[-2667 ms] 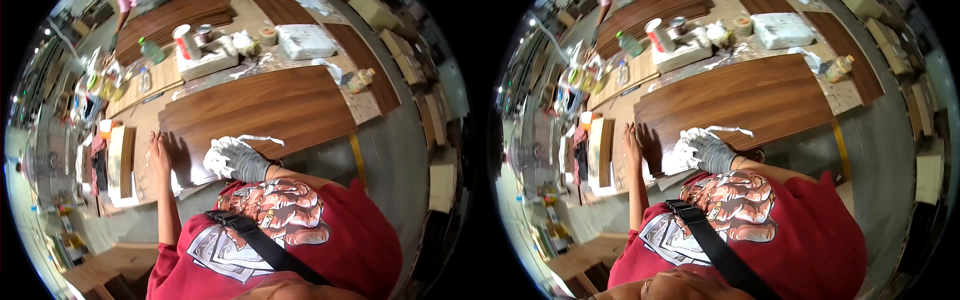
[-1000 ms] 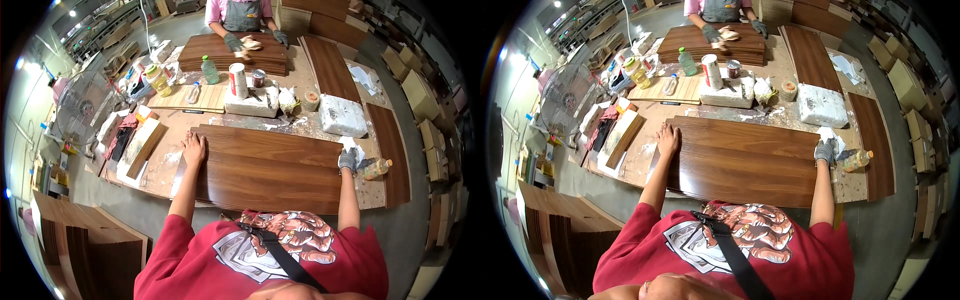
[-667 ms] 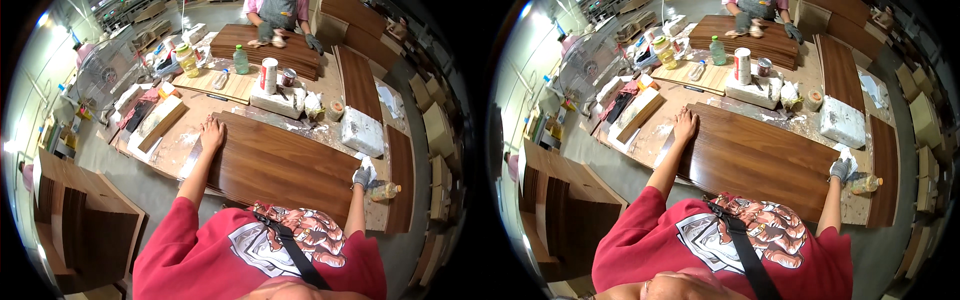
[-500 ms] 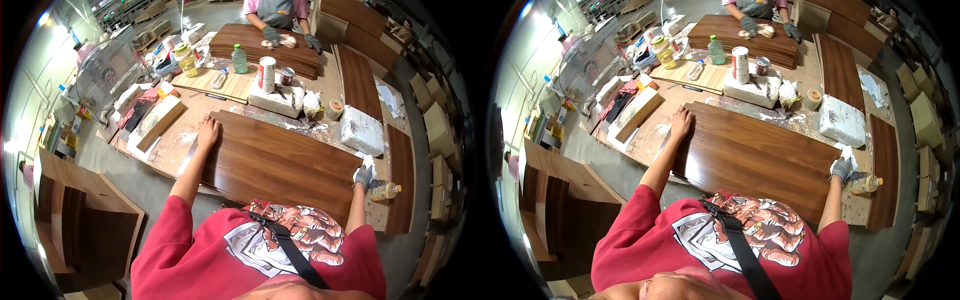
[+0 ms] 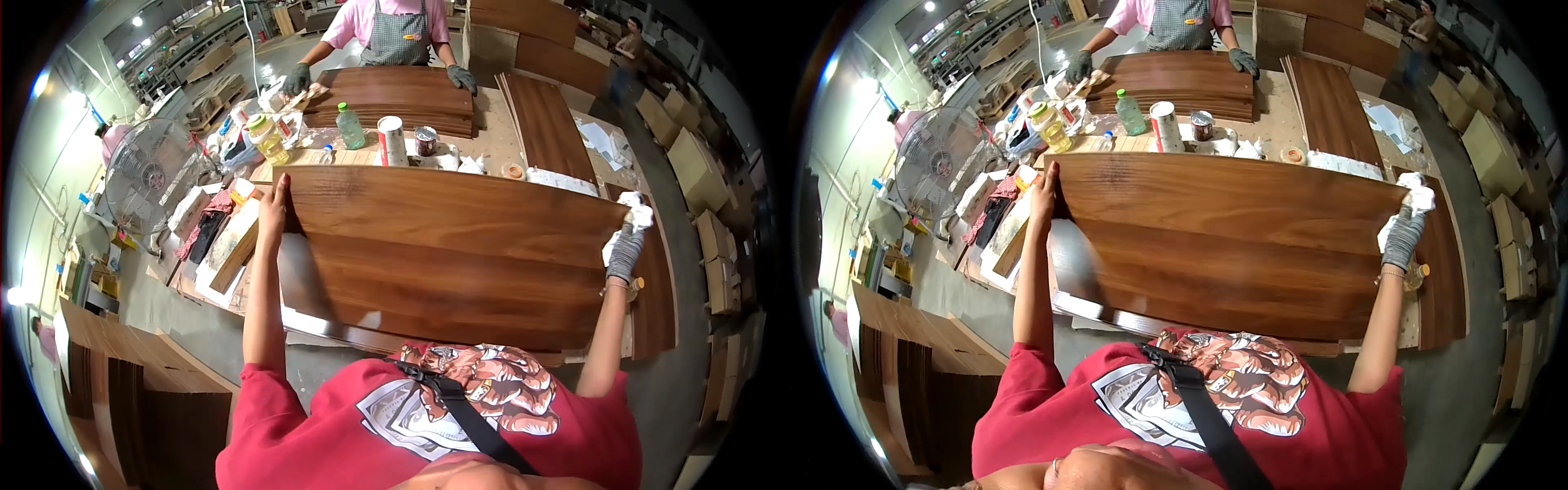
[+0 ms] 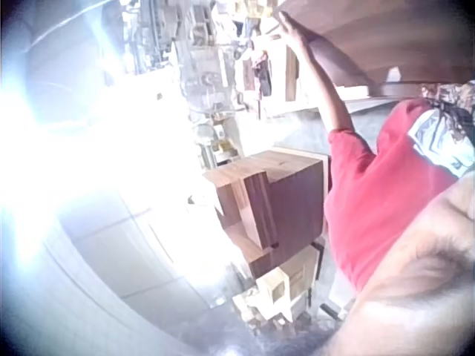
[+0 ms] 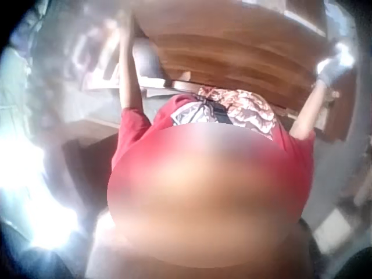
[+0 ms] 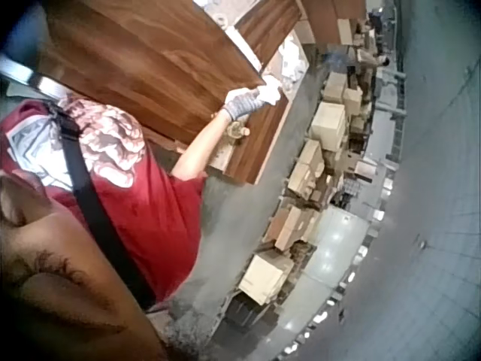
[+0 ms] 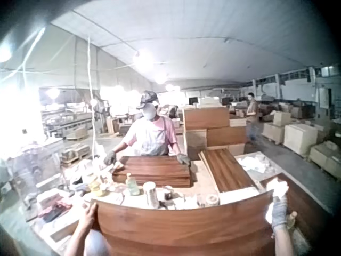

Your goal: The person polishes and cleans wooden boards by applying a paste and wiping the surfaces with a cloth and a block.

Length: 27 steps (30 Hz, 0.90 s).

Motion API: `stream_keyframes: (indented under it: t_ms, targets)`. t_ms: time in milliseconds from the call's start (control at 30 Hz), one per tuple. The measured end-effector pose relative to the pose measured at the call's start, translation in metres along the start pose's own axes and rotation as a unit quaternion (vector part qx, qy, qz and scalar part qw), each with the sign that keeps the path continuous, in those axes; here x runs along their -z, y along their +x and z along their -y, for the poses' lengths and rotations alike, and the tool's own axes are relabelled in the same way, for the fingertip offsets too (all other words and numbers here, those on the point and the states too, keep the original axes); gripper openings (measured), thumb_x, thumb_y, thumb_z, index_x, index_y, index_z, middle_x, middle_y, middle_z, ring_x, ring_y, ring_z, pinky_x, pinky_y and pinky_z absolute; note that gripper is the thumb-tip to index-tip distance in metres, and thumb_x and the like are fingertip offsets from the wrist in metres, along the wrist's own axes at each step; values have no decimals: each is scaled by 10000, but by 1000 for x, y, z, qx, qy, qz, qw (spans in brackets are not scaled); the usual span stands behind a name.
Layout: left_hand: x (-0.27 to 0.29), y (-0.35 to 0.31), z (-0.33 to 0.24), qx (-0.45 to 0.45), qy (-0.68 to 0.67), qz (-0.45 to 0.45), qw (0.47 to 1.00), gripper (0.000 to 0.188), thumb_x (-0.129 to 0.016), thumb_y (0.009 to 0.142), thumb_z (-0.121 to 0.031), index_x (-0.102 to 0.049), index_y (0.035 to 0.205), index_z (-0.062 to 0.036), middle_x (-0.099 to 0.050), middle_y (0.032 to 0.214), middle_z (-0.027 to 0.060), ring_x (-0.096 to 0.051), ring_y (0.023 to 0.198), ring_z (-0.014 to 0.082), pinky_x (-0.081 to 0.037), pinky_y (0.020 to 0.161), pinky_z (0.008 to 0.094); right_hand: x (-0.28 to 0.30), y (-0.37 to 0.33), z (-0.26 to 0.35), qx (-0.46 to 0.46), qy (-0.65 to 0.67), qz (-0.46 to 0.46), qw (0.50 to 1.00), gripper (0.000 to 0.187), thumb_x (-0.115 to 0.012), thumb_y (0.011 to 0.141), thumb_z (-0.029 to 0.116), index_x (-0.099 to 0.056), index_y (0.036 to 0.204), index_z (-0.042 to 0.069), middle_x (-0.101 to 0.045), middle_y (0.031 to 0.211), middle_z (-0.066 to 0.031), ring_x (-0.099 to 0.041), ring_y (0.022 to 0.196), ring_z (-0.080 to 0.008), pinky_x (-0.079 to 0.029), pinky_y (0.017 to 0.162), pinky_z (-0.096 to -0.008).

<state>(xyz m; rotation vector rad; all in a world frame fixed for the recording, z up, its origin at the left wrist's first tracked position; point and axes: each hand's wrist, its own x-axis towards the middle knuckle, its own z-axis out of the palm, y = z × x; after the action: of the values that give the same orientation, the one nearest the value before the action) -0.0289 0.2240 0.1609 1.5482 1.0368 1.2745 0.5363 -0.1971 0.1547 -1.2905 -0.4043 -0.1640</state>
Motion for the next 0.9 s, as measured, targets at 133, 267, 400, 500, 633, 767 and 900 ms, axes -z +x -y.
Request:
stream_keyframes:
  t_ms: [133, 267, 400, 500, 633, 767, 900]
  targets:
    - [-3, -5, -56, -41, -74, -59, 995, 323, -574, 990, -360, -657, 940, -51, -519, 714, -71, -407, 625, 25, -328, 570, 210, -8, -12, 56, -34, 74, -75, 994, 181, -611, 967, 305, -617, 1049, 143, -378, 650, 121, -308, 512, -8, -247, 443, -208]
    - [-4, -4, -63, -122, -184, -84, 972, 286, -573, 995, -334, -655, 970, -61, -575, 826, -69, -439, 741, 14, -351, 671, 178, -13, -11, 63, 32, 62, -161, 984, 243, -601, 967, 347, -632, 1006, 109, -396, 641, 94, -325, 513, -36, -268, 444, -228]
    - [-16, -13, -51, -129, -225, -99, 961, 305, -561, 999, -343, -644, 1004, -50, -589, 852, -58, -450, 770, 25, -371, 703, 185, -15, -31, 65, 33, 79, -190, 978, 296, -601, 962, 388, -636, 975, 94, -428, 670, 82, -356, 540, -52, -297, 464, -239]
    - [-17, -12, -45, -152, -226, -102, 957, 328, -551, 997, -382, -626, 959, -65, -562, 799, -68, -458, 701, 30, -384, 632, 211, -17, -38, 67, 64, 81, -207, 973, 304, -597, 964, 393, -641, 981, 93, -420, 686, 74, -375, 564, -49, -312, 477, -242]
    - [-36, -20, -56, -155, -244, -111, 951, 303, -555, 1003, -329, -641, 1034, -41, -559, 786, -72, -454, 694, 12, -371, 625, 178, -16, -31, 58, 40, 86, -215, 972, 387, -583, 967, 403, -647, 1090, 42, -559, 813, 20, -466, 638, -83, -403, 539, -249]
    - [-22, -27, -41, -153, -221, -98, 958, 304, -548, 1007, -322, -634, 1062, -35, -613, 863, -35, -510, 756, 31, -416, 680, 191, -15, -27, 59, 15, 91, -236, 967, 473, -575, 965, 417, -614, 1176, -4, -643, 974, -46, -554, 727, -130, -485, 643, -267]
    - [-40, -42, -34, -144, -217, -91, 961, 294, -541, 1011, -309, -625, 1070, -33, -628, 906, -13, -535, 795, 49, -438, 726, 203, 14, -6, 41, 10, 144, -182, 973, 472, -586, 968, 366, -574, 1239, -20, -618, 1161, -79, -587, 982, -181, -490, 866, -309]
